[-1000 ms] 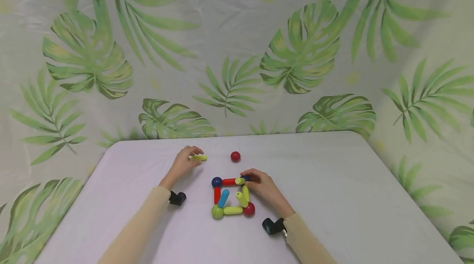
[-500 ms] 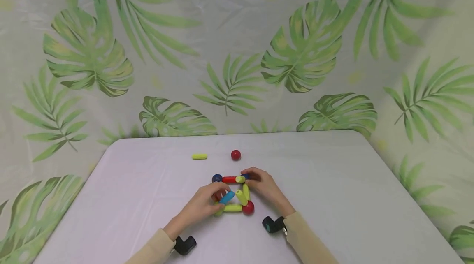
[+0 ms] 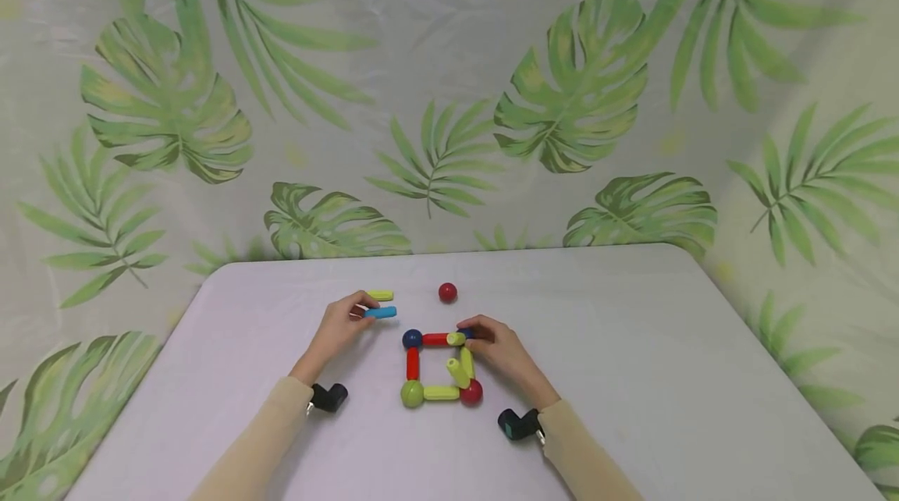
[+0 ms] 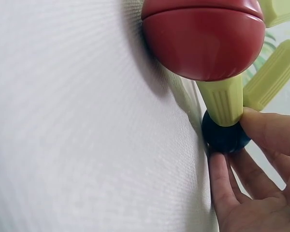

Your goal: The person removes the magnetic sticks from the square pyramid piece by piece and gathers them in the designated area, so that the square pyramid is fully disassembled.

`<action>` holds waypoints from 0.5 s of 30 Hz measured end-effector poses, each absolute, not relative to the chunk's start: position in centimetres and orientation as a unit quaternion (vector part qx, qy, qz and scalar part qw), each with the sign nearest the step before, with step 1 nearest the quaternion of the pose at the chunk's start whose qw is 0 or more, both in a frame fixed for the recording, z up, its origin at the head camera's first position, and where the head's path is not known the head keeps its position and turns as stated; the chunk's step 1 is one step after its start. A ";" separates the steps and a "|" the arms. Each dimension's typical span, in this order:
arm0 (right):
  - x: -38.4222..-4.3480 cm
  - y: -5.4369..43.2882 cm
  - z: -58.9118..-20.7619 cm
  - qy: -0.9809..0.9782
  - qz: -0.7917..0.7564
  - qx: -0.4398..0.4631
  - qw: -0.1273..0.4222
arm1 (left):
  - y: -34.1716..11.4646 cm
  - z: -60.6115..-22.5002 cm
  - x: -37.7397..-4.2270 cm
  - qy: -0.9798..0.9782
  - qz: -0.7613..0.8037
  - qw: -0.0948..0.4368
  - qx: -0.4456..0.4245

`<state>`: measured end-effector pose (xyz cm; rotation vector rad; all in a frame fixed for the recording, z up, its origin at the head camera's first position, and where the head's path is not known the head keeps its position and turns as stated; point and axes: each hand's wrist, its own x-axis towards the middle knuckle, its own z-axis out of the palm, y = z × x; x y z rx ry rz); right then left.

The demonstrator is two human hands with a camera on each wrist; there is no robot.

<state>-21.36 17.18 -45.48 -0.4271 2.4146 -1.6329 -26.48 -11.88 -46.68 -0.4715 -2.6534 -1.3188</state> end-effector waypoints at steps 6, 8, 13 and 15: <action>-21.3 17.2 -45.5 0.815 -0.551 -0.148 0.096 | -12.7 -47.0 -29.5 -0.916 -0.382 0.033 -0.116; -21.3 17.1 -45.5 0.815 -0.552 -0.148 0.097 | -12.7 -47.2 -30.0 -0.923 -0.366 0.036 -0.110; -21.2 17.0 -45.4 0.816 -0.551 -0.145 0.095 | -12.6 -47.1 -30.6 -0.934 -0.342 0.049 -0.094; -21.2 17.1 -45.3 0.817 -0.551 -0.143 0.095 | -12.4 -46.9 -30.6 -0.932 -0.345 0.058 -0.094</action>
